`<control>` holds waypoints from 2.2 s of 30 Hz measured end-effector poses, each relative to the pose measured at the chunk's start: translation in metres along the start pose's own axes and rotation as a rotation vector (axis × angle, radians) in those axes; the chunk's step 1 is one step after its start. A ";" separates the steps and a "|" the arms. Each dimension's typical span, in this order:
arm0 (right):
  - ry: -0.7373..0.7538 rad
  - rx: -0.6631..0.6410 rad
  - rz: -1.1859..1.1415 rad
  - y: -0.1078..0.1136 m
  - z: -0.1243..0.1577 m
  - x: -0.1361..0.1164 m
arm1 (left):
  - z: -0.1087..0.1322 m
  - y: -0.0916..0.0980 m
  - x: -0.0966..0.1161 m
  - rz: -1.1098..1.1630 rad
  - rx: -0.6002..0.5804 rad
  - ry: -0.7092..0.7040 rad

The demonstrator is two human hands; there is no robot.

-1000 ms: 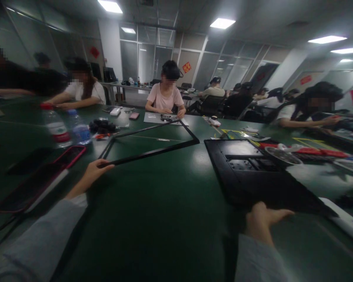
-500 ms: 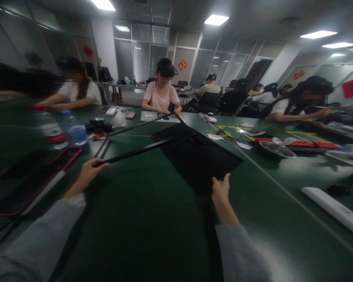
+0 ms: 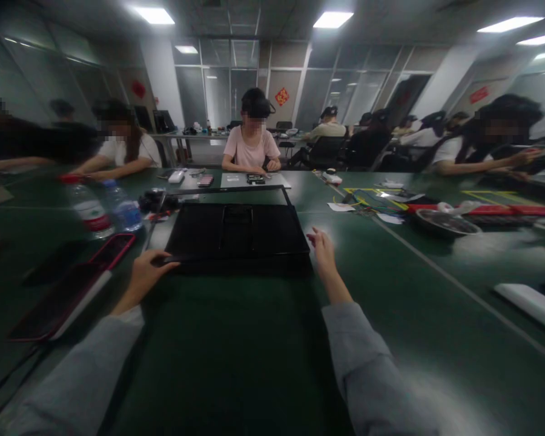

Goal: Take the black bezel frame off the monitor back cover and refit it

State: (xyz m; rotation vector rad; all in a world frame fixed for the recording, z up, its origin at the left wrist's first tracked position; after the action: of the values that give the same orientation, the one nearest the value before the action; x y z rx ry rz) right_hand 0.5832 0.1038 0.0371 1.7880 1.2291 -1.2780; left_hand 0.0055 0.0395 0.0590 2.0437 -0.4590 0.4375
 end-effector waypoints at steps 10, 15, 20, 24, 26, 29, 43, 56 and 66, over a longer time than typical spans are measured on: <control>0.123 -0.013 0.174 -0.010 0.042 0.001 | 0.007 -0.017 0.019 -0.052 -0.102 -0.146; 0.106 0.034 0.239 0.012 0.059 0.023 | 0.008 -0.032 0.021 0.022 -0.203 -0.196; 0.078 0.034 0.264 0.015 0.070 0.029 | 0.009 -0.031 0.023 0.021 -0.213 -0.167; 0.053 0.017 0.258 0.011 0.068 0.032 | 0.009 -0.031 0.023 0.003 -0.230 -0.154; 0.049 0.009 0.264 0.010 0.066 0.033 | 0.009 -0.032 0.023 -0.019 -0.247 -0.166; 0.045 0.018 0.284 0.011 0.060 0.034 | 0.009 -0.034 0.021 -0.048 -0.266 -0.187; 0.079 -0.004 0.412 0.005 0.032 0.037 | -0.005 -0.034 -0.036 0.045 -0.038 0.158; 0.061 -0.126 0.518 -0.018 0.019 0.031 | -0.004 -0.010 -0.047 -0.289 -0.075 0.215; 0.074 -0.183 0.611 -0.028 0.011 0.024 | -0.006 -0.005 -0.026 -0.542 -0.172 0.102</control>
State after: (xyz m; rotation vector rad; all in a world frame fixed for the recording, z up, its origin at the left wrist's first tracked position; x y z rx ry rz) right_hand 0.5558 0.1128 0.0112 1.8801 0.7138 -0.7317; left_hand -0.0151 0.0510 0.0456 1.8710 0.1226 0.1627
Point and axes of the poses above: each hand's wrist, its own z-axis away from the middle knuckle, its own y-axis out of the back of the hand, x = y × z, the point moved 8 cm from there along -z, towards the middle knuckle, and after that the axes turned 11 degrees about -z, right-handed, at the moved point
